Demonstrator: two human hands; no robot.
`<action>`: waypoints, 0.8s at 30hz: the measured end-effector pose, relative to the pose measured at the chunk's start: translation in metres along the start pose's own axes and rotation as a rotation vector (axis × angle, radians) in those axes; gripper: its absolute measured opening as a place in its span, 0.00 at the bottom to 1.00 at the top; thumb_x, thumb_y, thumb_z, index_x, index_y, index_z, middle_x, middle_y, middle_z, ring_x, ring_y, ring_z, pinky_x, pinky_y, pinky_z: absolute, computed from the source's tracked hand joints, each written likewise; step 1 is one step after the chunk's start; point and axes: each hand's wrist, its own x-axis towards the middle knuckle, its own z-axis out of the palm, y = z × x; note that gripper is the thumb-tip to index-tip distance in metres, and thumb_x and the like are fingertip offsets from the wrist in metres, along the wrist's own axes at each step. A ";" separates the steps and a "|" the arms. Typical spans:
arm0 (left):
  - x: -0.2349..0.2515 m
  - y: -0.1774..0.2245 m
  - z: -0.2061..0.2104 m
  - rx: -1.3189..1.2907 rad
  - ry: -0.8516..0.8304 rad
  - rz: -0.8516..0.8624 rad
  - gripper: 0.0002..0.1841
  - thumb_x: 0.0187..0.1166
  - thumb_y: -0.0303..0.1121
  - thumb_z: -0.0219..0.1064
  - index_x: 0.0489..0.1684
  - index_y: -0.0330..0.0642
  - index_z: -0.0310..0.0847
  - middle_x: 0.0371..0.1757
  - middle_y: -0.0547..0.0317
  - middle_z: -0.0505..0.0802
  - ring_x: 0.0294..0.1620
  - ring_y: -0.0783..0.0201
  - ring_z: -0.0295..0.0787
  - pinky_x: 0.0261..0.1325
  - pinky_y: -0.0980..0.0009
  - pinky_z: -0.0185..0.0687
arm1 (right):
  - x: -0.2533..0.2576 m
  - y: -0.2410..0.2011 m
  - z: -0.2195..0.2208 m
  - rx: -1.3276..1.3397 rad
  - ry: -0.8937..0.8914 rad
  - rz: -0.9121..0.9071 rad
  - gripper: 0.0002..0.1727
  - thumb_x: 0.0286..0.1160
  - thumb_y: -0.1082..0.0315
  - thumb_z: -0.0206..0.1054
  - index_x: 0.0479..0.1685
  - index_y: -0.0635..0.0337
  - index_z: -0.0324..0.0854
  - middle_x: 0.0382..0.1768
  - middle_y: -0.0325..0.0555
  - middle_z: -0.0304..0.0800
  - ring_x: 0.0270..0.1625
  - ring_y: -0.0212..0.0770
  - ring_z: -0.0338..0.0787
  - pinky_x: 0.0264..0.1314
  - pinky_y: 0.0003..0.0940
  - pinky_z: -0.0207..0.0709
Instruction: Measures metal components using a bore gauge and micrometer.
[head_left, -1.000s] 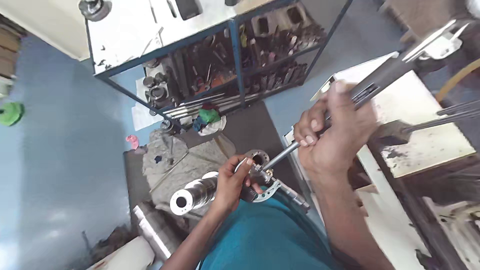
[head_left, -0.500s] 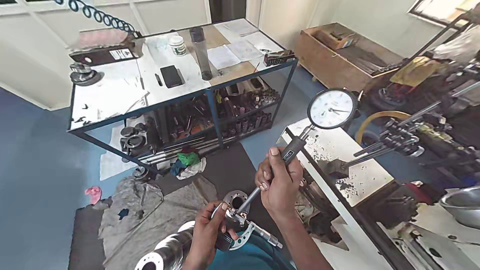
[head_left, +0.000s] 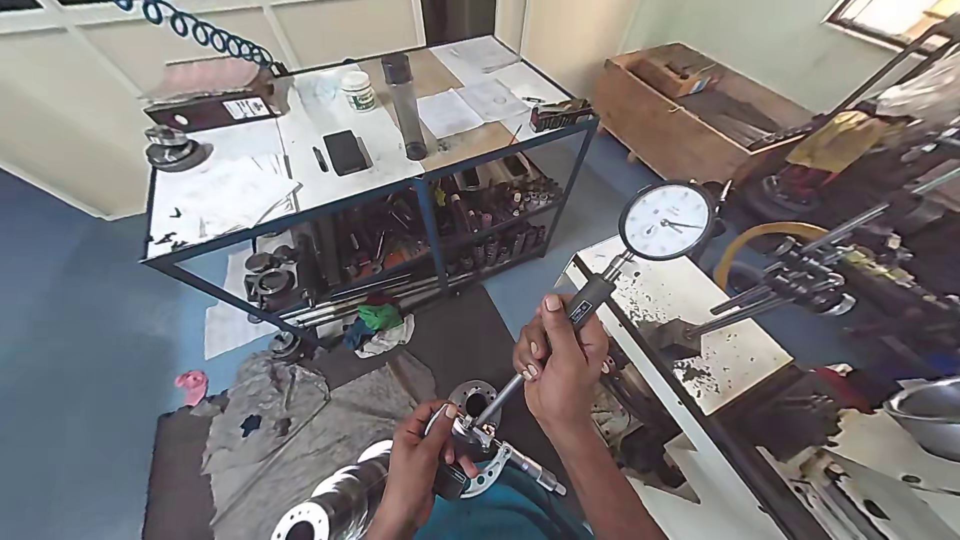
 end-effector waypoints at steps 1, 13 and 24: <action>0.000 0.000 0.000 0.008 0.003 0.003 0.09 0.88 0.27 0.57 0.45 0.34 0.83 0.11 0.60 0.81 0.09 0.62 0.83 0.19 0.60 0.92 | 0.000 0.000 0.000 -0.002 0.002 0.000 0.10 0.91 0.67 0.52 0.38 0.56 0.73 0.11 0.34 0.64 0.08 0.27 0.66 0.10 0.21 0.67; 0.002 -0.001 0.001 0.038 0.011 -0.002 0.09 0.88 0.27 0.57 0.45 0.33 0.83 0.12 0.60 0.80 0.09 0.63 0.81 0.19 0.60 0.91 | 0.002 0.000 -0.003 -0.007 0.003 0.018 0.11 0.91 0.67 0.52 0.37 0.56 0.74 0.11 0.34 0.63 0.08 0.28 0.65 0.10 0.22 0.66; 0.000 0.006 0.003 0.039 -0.010 -0.040 0.08 0.89 0.27 0.57 0.46 0.30 0.80 0.15 0.60 0.81 0.12 0.62 0.84 0.24 0.59 0.94 | -0.002 -0.007 -0.004 -0.080 -0.068 0.031 0.10 0.93 0.60 0.53 0.41 0.49 0.74 0.13 0.31 0.65 0.08 0.27 0.63 0.09 0.21 0.64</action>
